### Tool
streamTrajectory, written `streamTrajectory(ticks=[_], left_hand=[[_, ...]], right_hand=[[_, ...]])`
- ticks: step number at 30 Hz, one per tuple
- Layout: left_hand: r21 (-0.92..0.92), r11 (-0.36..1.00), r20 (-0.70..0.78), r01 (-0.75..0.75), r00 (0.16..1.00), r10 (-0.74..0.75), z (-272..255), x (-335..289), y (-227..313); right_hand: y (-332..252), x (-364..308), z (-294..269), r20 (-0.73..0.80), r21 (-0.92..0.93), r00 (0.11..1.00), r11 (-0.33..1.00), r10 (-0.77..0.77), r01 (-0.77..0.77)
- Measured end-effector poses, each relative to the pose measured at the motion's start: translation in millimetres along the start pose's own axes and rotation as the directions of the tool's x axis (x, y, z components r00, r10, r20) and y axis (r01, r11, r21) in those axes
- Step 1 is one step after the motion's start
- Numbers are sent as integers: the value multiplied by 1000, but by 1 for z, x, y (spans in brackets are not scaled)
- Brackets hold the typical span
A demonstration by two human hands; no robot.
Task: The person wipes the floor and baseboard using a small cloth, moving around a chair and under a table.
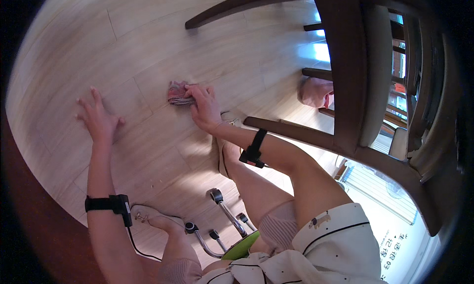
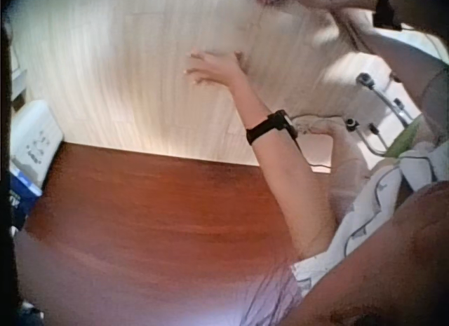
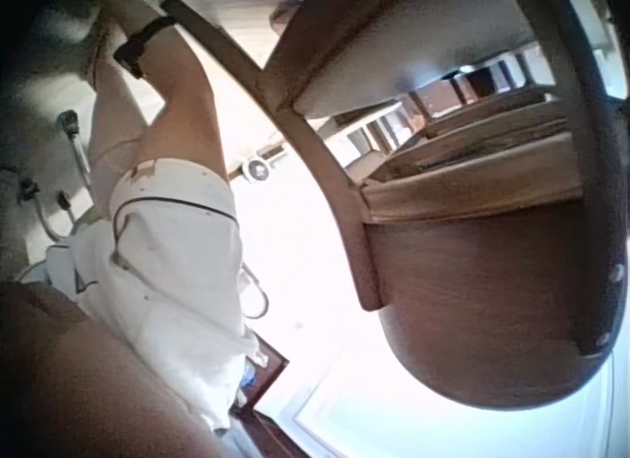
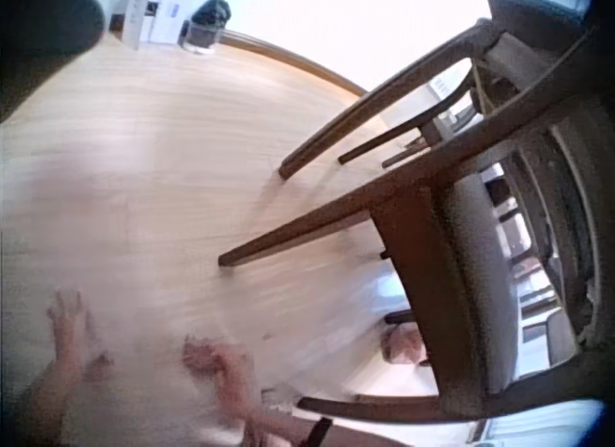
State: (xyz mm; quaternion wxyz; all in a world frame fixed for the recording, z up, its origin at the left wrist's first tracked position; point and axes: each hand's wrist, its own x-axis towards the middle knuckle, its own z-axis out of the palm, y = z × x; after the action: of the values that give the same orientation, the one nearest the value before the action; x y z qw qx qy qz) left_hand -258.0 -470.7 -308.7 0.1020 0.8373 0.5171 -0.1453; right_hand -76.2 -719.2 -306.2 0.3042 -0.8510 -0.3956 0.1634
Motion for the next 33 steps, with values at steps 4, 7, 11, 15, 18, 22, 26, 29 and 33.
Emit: streamTrajectory(ticks=[4, 7, 11, 15, 18, 22, 26, 29, 33], left_hand=[[61, 998, -14, -26, 1000, 27, 5, 1, -15], [57, 996, 58, 72, 995, -76, -19, -10, -2], [21, 999, -28, -50, 998, 51, -25, 30, 44], [103, 995, -5, -1, 1000, 1, -7, 2, -5], [107, 994, -3, -8, 1000, 9, -20, 8, 3], [76, 997, 31, -4, 1000, 2, -30, 5, 10], [51, 999, -6, -1, 1000, 1, -18, 12, 9], [77, 997, 8, -3, 1000, 3, -21, 5, 8], [119, 993, 39, -23, 999, 18, -25, 14, 21]], right_hand=[[44, 48, -23, -266, 165, 906, 942, 329, -293], [118, 110, -71, -523, 47, 693, 828, 497, -559], [213, 176, -124, -692, 357, 460, 817, 557, -453], [74, 118, -19, -347, -125, 902, 941, 256, -315], [36, 70, -9, -24, -1, 989, 989, -149, 149], [77, 91, -28, -188, 67, 980, 995, -59, 73], [150, 177, -85, -551, 7, 827, 992, 108, -125], [147, 200, -92, -496, -118, 849, 956, 179, -270], [125, 185, -71, -398, -201, 901, 942, 170, -267]])
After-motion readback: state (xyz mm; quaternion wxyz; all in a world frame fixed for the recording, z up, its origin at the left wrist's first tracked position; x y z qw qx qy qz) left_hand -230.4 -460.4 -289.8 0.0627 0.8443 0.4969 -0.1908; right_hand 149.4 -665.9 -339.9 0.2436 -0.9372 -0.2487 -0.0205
